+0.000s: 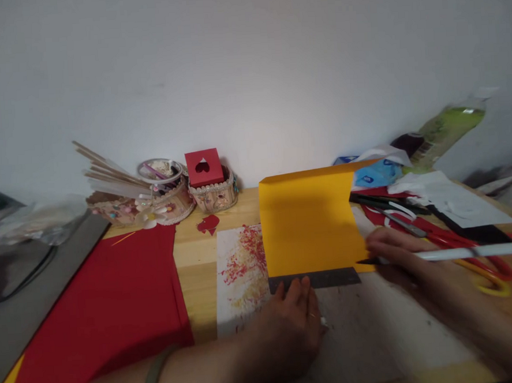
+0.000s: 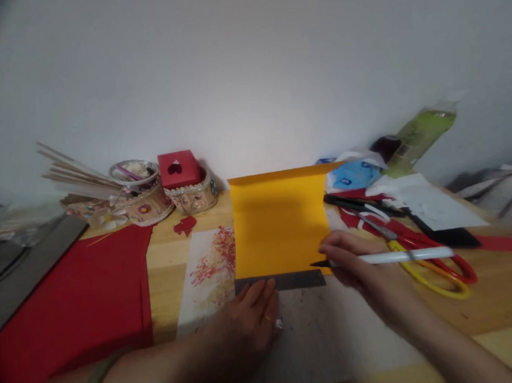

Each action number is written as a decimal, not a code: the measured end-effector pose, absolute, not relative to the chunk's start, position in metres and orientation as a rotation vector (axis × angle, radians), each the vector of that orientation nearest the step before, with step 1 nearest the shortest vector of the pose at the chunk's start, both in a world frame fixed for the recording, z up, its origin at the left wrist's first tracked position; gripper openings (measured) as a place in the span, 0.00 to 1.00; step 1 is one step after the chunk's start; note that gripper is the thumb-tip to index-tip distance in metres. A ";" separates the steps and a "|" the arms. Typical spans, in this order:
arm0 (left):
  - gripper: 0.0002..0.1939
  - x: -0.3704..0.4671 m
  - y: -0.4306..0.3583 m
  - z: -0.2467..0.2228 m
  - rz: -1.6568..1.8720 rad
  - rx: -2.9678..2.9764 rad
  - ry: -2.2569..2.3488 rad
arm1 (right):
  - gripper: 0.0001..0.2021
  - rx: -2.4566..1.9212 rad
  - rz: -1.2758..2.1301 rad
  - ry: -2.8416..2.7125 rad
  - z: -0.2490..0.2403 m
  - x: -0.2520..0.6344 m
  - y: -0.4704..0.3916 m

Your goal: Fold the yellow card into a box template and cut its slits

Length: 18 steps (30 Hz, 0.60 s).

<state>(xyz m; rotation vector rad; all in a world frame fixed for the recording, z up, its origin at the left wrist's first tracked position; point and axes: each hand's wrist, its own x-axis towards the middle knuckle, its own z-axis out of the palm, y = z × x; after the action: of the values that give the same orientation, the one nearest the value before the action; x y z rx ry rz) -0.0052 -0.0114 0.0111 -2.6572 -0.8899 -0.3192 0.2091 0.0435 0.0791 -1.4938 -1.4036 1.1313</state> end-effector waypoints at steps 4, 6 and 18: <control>0.19 -0.006 -0.011 0.006 -0.437 -2.623 -0.883 | 0.14 -1.422 1.240 -1.676 0.060 0.171 0.058; 0.18 -0.006 -0.011 0.007 -0.458 -2.617 -0.892 | 0.13 -1.406 1.218 -1.755 0.052 0.165 0.063; 0.14 -0.005 -0.007 -0.012 -0.388 -2.508 -0.791 | 0.12 -1.064 0.160 -2.460 -0.007 0.244 0.060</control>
<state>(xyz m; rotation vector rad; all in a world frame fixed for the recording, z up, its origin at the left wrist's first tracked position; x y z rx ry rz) -0.0055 -0.0073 -0.0122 -2.5079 -0.7914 -0.3883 0.2437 0.0603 -0.0071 -1.0639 -2.4595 0.1605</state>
